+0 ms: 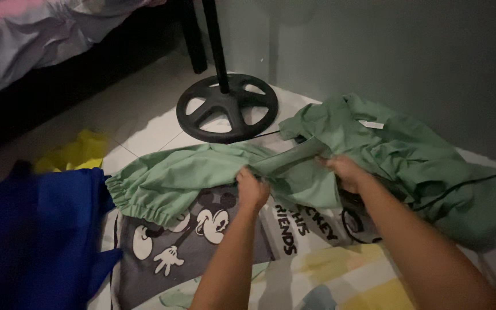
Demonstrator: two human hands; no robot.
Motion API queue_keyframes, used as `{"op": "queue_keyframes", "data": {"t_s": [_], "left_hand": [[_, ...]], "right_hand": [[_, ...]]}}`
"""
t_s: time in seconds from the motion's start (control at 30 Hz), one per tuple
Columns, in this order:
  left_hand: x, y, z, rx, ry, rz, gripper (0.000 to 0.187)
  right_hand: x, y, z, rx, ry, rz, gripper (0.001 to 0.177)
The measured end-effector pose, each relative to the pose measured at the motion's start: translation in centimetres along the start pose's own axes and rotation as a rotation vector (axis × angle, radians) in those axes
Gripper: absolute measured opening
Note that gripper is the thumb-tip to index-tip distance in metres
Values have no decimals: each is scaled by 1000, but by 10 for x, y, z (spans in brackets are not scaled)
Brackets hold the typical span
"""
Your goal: The person irons a green garment on a flat surface, then smooths and folds the item by hand.
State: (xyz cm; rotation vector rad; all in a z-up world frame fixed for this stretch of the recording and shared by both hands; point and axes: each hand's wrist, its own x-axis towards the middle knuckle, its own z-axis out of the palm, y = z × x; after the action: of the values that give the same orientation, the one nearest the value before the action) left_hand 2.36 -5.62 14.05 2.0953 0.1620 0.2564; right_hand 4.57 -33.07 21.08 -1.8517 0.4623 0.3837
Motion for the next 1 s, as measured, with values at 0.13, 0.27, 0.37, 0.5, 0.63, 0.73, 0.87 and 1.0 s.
{"op": "queue_keyframes", "data": {"t_s": [0.13,0.27,0.37,0.5,0.63,0.73,0.87,1.0], "left_hand": [[-9,33,-31,217,10,-79,99],[-4,23,-33,412,17,110,62],[2,-2,-18,505,-11,143,42],[16,-41,-9,617,-3,91,32],[16,-67,-36,711,-145,-9,26],[11,-67,-56,749,-59,18,20],[13,-39,-78,355,85,261,18],[19,13,-100,100,387,372,15]], "right_hand": [[-21,-16,-19,39,-75,-27,63],[-67,-51,-35,12,-204,-189,79],[-96,-71,-38,-63,-68,-148,81],[-92,-75,-47,-159,15,-226,85],[-74,-71,-64,-7,-205,-236,82],[-56,-67,-71,45,-137,-224,81],[-39,-75,-69,-87,221,-260,80],[-44,-101,-74,-34,352,-228,76]]}}
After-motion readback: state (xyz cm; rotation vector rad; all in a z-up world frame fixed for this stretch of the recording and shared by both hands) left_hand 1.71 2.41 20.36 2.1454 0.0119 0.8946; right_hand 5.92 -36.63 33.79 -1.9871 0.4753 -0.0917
